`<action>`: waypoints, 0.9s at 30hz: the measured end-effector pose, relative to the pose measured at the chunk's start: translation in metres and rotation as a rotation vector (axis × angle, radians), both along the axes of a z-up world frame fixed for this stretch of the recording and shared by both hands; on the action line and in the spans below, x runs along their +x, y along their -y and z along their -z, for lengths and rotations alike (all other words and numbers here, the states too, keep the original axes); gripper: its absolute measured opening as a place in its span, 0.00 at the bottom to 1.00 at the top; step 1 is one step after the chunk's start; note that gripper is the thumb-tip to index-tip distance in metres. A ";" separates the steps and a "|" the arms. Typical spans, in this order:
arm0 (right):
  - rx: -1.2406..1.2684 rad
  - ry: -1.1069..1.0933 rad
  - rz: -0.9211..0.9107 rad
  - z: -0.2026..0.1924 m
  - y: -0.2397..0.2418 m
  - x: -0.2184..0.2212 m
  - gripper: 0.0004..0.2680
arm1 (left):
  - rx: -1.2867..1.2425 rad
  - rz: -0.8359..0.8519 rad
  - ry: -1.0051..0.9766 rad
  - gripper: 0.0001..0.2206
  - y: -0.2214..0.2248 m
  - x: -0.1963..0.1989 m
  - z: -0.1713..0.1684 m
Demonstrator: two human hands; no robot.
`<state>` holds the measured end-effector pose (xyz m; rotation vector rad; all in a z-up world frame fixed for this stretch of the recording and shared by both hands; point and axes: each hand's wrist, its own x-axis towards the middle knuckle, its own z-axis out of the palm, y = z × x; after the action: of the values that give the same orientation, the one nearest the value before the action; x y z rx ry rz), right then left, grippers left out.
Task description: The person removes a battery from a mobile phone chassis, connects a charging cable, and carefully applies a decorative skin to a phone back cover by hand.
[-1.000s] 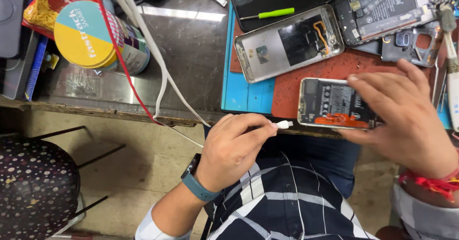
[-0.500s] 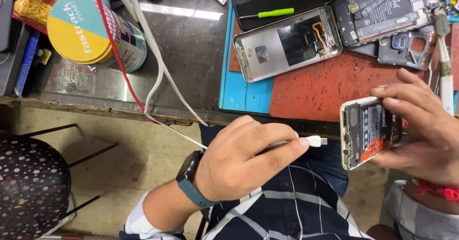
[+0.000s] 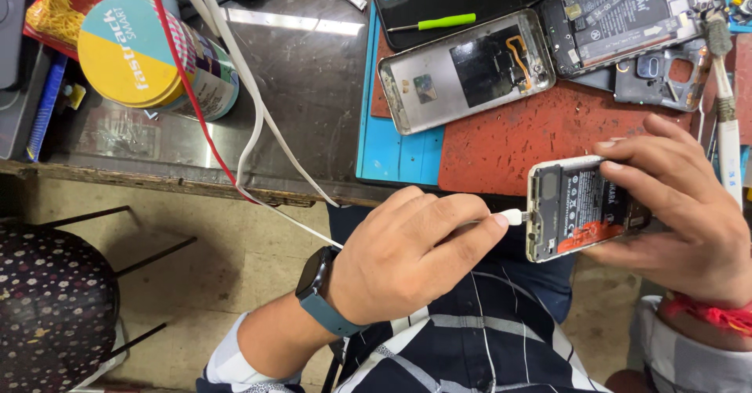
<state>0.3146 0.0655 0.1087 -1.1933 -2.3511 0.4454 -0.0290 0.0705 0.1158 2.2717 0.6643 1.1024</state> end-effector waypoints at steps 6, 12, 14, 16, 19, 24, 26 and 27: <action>0.011 0.045 0.023 0.001 0.001 -0.001 0.31 | 0.033 -0.025 -0.014 0.15 -0.001 0.001 0.003; 0.028 0.111 0.003 0.001 -0.003 -0.003 0.31 | 0.108 -0.046 -0.035 0.14 -0.003 0.004 0.008; 0.036 0.155 0.003 0.000 -0.004 -0.005 0.31 | 0.123 -0.055 -0.057 0.14 -0.004 0.004 0.009; 0.042 0.170 0.018 -0.002 -0.003 -0.009 0.31 | 0.127 -0.060 -0.094 0.14 -0.004 0.004 0.010; 0.060 0.177 0.029 -0.004 -0.004 -0.015 0.29 | 0.133 -0.047 -0.128 0.15 -0.007 0.004 0.011; 0.060 0.173 0.025 -0.004 -0.009 -0.021 0.28 | 0.086 -0.053 -0.122 0.15 -0.011 0.005 0.021; 0.061 0.165 0.007 -0.002 -0.012 -0.024 0.28 | 0.084 -0.067 -0.124 0.14 -0.014 0.004 0.024; 0.063 0.177 0.009 -0.001 -0.013 -0.024 0.28 | 0.088 -0.074 -0.122 0.14 -0.014 0.004 0.025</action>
<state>0.2905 0.0783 0.1100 -1.2597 -2.4871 0.2699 -0.0249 0.0849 0.0910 2.4220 0.7680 1.0527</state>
